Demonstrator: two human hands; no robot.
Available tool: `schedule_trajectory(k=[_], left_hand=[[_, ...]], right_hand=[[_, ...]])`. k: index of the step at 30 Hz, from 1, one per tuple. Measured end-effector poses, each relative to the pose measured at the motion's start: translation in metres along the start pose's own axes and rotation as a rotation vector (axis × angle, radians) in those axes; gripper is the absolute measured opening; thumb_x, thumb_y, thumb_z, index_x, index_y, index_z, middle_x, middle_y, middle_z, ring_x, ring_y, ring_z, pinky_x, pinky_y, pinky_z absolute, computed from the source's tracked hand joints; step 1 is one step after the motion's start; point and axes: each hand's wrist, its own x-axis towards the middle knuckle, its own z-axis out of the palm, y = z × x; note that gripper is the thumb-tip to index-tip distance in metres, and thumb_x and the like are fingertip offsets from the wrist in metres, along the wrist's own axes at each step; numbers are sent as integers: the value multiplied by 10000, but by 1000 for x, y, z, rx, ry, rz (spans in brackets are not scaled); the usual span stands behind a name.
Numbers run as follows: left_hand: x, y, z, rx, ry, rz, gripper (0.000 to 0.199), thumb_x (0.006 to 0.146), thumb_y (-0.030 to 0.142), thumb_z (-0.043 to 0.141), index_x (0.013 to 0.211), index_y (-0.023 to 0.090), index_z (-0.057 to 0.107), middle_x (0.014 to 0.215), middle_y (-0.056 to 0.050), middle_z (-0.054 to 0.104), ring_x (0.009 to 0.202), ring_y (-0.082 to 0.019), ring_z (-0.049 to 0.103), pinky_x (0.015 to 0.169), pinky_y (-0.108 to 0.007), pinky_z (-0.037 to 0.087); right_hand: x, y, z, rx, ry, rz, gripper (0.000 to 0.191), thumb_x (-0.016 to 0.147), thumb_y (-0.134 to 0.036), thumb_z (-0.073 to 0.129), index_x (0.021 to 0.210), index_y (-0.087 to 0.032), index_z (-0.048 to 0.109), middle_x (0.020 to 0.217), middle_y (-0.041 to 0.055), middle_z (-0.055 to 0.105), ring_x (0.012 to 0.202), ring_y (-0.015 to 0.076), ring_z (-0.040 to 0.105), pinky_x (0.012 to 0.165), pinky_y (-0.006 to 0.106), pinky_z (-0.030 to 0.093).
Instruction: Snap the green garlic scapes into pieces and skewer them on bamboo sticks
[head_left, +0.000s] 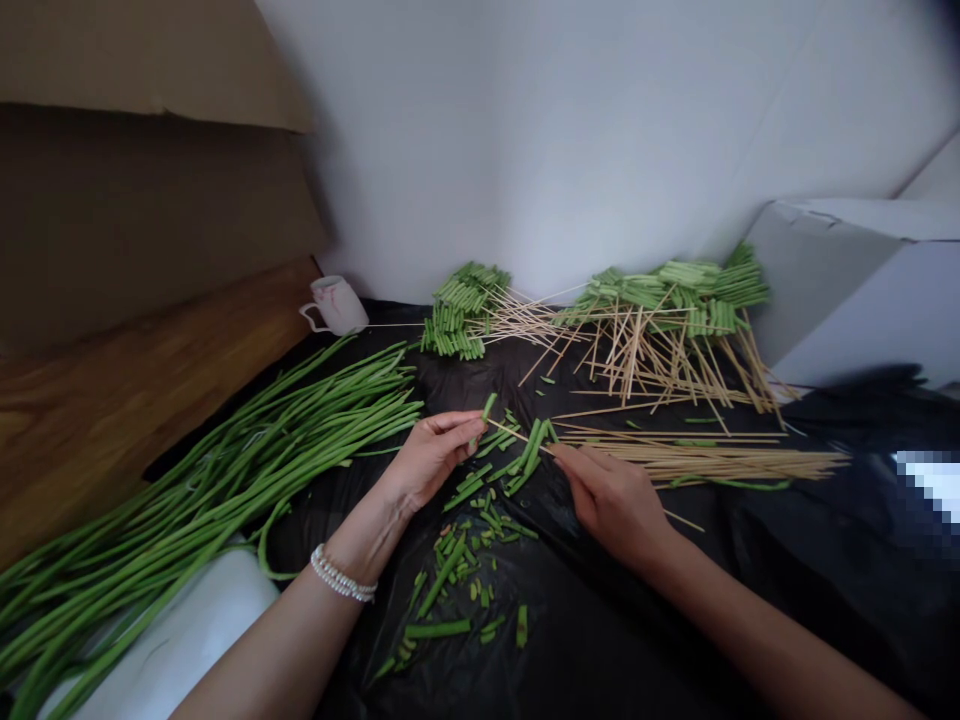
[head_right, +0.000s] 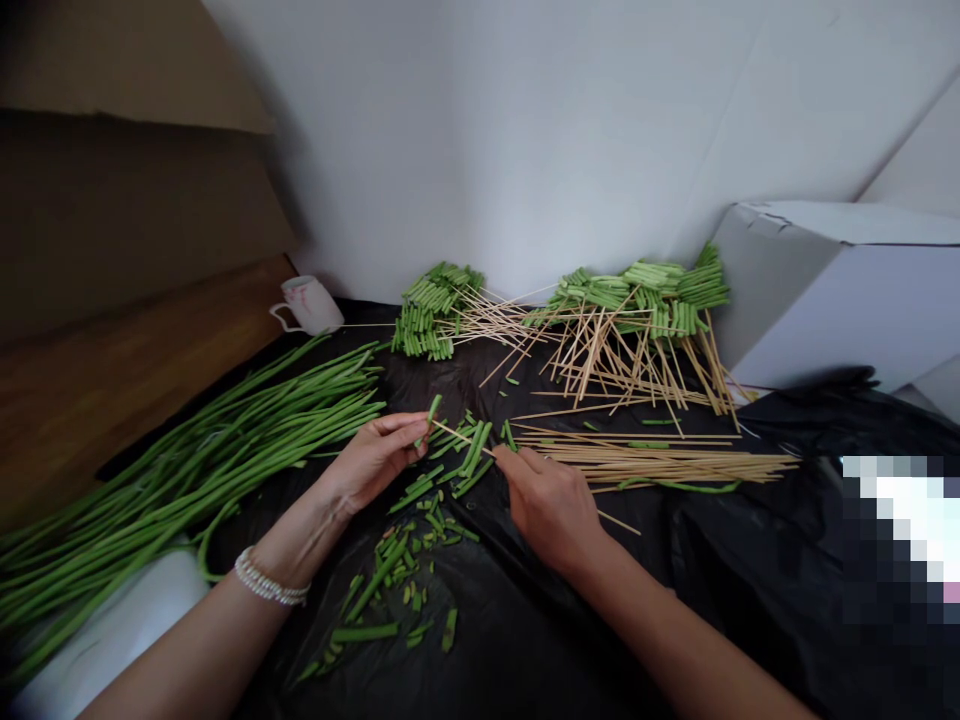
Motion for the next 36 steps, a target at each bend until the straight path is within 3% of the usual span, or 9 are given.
schedule_trajectory(k=[5,12,18,26,29,33,36], left_hand=[[-4,3,1,-41,-70,-95,294,543,205,898,795,122,772,742,-33,716,660,-81,607,642,-199,487],[-6,3,4,-33,-82,-104,260,568,190,885,790,122,769,733,-28,708,659,-78,597,652,-206,479],[-12,-12,15,129,-133,-106,244,556,247,887,731,129,765,797,-53,725,696,-108,616,696,-243,469],[-11,-12,13,186,-187,35,255,635,300,845,824,147,770,844,-50,732,738,-125,630,770,-267,474],[-5,-7,5,239,-109,118,280,698,351,797,904,164,762,788,-31,723,689,-107,608,733,-249,465],[4,-2,-7,608,59,365,193,762,309,732,877,157,762,863,-62,742,784,-162,637,779,-284,462],[8,-4,-14,984,91,553,111,798,233,681,843,178,767,844,-59,728,802,-190,625,784,-317,444]], right_hand=[[0,1,0,13,16,-20,308,915,-108,436,1086,-167,686,792,53,698,713,159,653,678,251,485],[-1,0,0,2,38,-45,289,926,-112,436,1067,-151,685,818,64,711,713,156,658,680,245,482],[0,-9,0,25,29,-88,288,927,-99,441,1093,-130,674,789,60,701,705,158,657,664,245,478],[2,-8,-1,35,52,-73,262,928,-115,466,1068,-148,684,877,80,728,772,170,687,701,249,507],[2,-2,0,40,69,-46,271,925,-105,464,1090,-141,676,946,93,736,833,181,699,767,263,523],[2,4,1,38,83,-1,257,936,-132,472,1090,-140,678,972,96,740,876,187,704,808,274,531],[2,5,1,43,80,-1,249,942,-145,475,1080,-138,681,977,97,741,890,190,705,816,279,535]])
